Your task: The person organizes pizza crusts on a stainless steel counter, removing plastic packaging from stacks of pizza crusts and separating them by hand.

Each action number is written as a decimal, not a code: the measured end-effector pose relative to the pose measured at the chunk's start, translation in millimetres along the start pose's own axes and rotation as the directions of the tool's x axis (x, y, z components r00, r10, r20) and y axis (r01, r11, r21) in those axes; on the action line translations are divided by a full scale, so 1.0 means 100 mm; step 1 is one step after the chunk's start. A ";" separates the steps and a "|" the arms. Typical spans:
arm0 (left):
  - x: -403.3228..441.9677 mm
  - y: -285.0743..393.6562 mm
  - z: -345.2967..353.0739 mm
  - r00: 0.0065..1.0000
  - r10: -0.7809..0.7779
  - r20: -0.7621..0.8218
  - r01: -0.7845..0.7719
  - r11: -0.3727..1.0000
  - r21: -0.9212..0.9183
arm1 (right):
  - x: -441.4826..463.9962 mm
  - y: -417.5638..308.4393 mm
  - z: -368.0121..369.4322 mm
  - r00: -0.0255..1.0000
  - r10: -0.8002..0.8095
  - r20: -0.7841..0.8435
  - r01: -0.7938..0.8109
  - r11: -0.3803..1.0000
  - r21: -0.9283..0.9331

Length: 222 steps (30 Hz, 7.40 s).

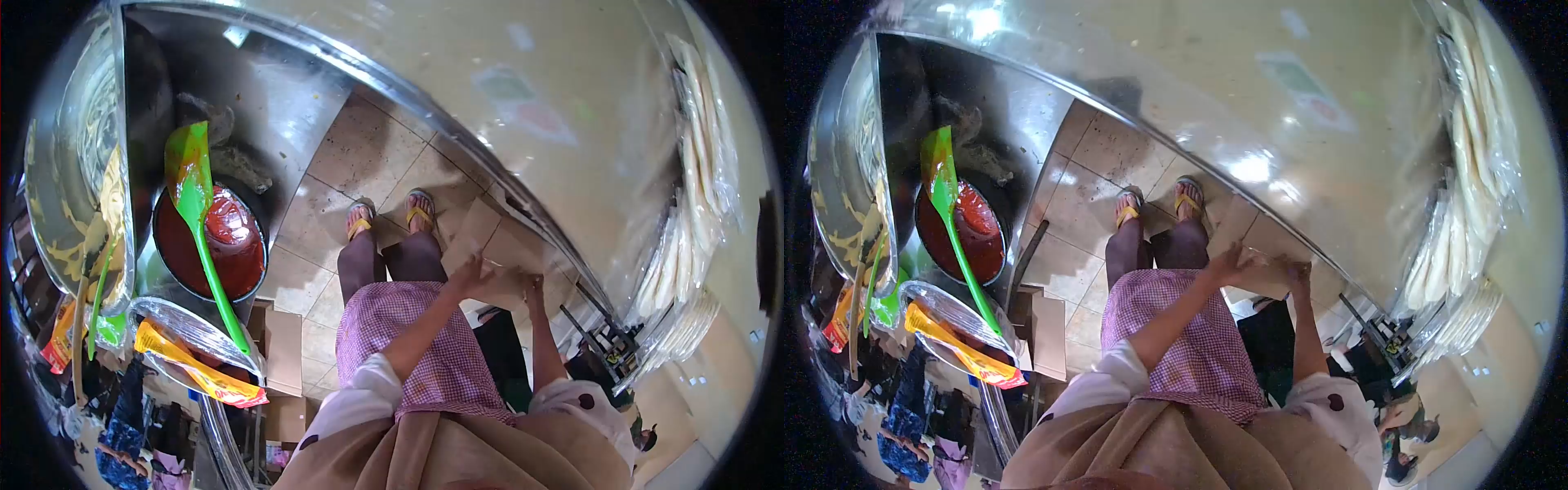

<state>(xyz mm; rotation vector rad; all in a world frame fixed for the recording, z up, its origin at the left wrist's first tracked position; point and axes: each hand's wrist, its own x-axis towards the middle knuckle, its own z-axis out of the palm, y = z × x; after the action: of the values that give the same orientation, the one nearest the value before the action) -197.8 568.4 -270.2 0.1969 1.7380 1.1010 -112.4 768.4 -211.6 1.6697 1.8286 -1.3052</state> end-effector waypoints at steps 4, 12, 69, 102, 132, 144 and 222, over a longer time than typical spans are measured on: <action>-0.26 0.07 0.21 0.978 0.181 0.099 -0.201 0.946 0.254 | 0.31 0.43 0.00 0.897 0.207 0.391 -0.095 0.953 -0.287; -1.41 0.25 -1.35 0.988 0.040 -0.146 -0.045 0.998 -0.033 | -0.13 0.03 0.71 0.756 -0.070 0.651 0.541 0.625 -0.562; -1.74 2.93 -3.82 0.816 0.311 -0.488 -0.429 0.890 -0.151 | -1.45 -4.97 0.30 0.640 -0.698 -0.321 0.605 0.715 -0.350; -2.07 3.96 -3.71 0.760 0.266 -0.593 -0.612 0.601 -0.515 | -2.87 -5.69 -0.81 0.195 -0.933 0.301 0.977 0.212 0.024; -2.03 3.86 -4.05 0.625 0.166 -0.763 -0.740 0.438 -0.511 | -2.91 -6.00 -0.64 -0.056 -0.989 -0.140 0.975 -0.023 -0.223; -2.09 3.86 -4.01 0.660 0.081 -0.747 -0.685 0.472 -0.555 | -2.95 -6.09 -0.49 -0.110 -0.993 -0.048 0.988 -0.104 -0.112; -2.10 3.31 -3.99 0.799 -0.174 -0.576 -0.540 0.213 -0.814 | -2.43 -5.70 0.04 0.277 -0.634 0.722 0.608 0.698 0.379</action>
<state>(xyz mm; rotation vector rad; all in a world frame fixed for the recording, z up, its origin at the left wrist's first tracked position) -542.1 402.6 138.7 -0.8512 1.0886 2.4766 -573.6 684.2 193.9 0.0304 1.7963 -1.9445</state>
